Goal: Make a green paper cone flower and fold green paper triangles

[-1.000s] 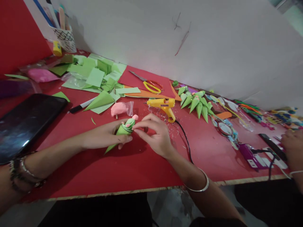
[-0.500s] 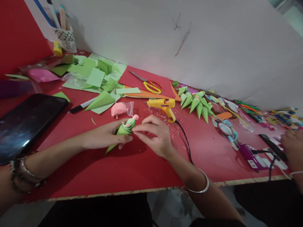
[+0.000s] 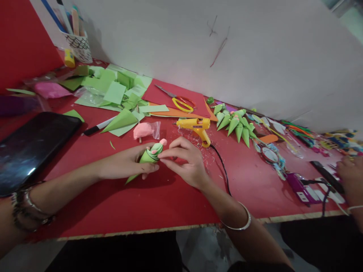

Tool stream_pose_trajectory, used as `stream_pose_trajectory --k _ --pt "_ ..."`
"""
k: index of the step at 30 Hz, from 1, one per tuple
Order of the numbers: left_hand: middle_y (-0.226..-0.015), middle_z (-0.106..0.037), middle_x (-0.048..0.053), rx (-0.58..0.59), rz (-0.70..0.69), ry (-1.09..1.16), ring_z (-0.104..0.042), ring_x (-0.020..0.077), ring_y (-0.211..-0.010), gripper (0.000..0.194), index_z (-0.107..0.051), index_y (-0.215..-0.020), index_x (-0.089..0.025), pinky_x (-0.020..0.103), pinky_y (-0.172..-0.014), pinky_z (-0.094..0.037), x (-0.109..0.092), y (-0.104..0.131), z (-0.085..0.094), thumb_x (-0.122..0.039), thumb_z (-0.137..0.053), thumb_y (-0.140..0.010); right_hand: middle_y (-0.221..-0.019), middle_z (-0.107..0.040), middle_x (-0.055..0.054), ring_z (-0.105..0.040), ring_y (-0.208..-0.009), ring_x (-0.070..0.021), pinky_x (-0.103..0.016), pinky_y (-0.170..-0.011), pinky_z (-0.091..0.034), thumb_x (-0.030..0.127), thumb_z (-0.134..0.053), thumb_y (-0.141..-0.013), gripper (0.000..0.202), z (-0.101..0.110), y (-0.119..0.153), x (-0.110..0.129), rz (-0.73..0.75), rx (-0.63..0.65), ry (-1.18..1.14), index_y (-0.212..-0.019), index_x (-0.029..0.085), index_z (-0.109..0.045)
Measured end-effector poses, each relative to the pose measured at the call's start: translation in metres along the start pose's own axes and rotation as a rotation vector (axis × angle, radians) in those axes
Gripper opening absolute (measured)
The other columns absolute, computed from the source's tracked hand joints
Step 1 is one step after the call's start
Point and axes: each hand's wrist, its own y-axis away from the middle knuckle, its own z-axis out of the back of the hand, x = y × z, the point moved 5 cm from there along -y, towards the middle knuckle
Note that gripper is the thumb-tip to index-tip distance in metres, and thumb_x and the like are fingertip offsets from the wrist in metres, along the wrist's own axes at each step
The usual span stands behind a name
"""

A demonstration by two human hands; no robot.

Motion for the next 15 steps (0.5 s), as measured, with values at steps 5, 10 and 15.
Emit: stream_pose_trajectory --k 5,10,15 --pt "-0.057 -0.049 -0.008 0.020 -0.009 -0.012 -0.048 0.0080 -0.052 0.024 -0.044 -0.098 -0.019 0.018 -0.048 -0.036 -0.0015 0.0006 -0.0016 -0.029 -0.050 -0.077 -0.078 -0.050 0.001 -0.052 -0.073 -0.0090 -0.023 -0.066 -0.046 0.015 -0.059 -0.080 0.008 -0.0006 -0.0009 0.0007 0.007 0.029 -0.023 -0.083 0.021 -0.063" --pt "-0.056 -0.050 -0.008 0.009 -0.017 -0.021 -0.049 0.0087 -0.051 0.025 -0.045 -0.097 -0.019 0.019 -0.046 -0.036 -0.0016 0.0010 -0.0007 -0.031 -0.051 -0.076 -0.080 -0.051 0.001 -0.052 -0.074 -0.0092 -0.024 -0.068 -0.046 0.017 -0.059 -0.080 0.005 -0.0020 -0.0013 0.0000 -0.029 0.062 -0.019 -0.083 0.020 -0.062" --pt "-0.057 -0.051 -0.007 0.001 -0.025 -0.045 -0.050 0.0092 -0.052 0.025 -0.046 -0.097 -0.019 0.019 -0.046 -0.036 -0.0017 0.0013 -0.0012 -0.032 -0.051 -0.076 -0.082 -0.051 0.001 -0.053 -0.073 -0.0086 -0.023 -0.066 -0.046 0.019 -0.059 -0.080 0.004 -0.0028 -0.0007 -0.0020 -0.071 0.086 -0.053 -0.083 0.021 -0.061"
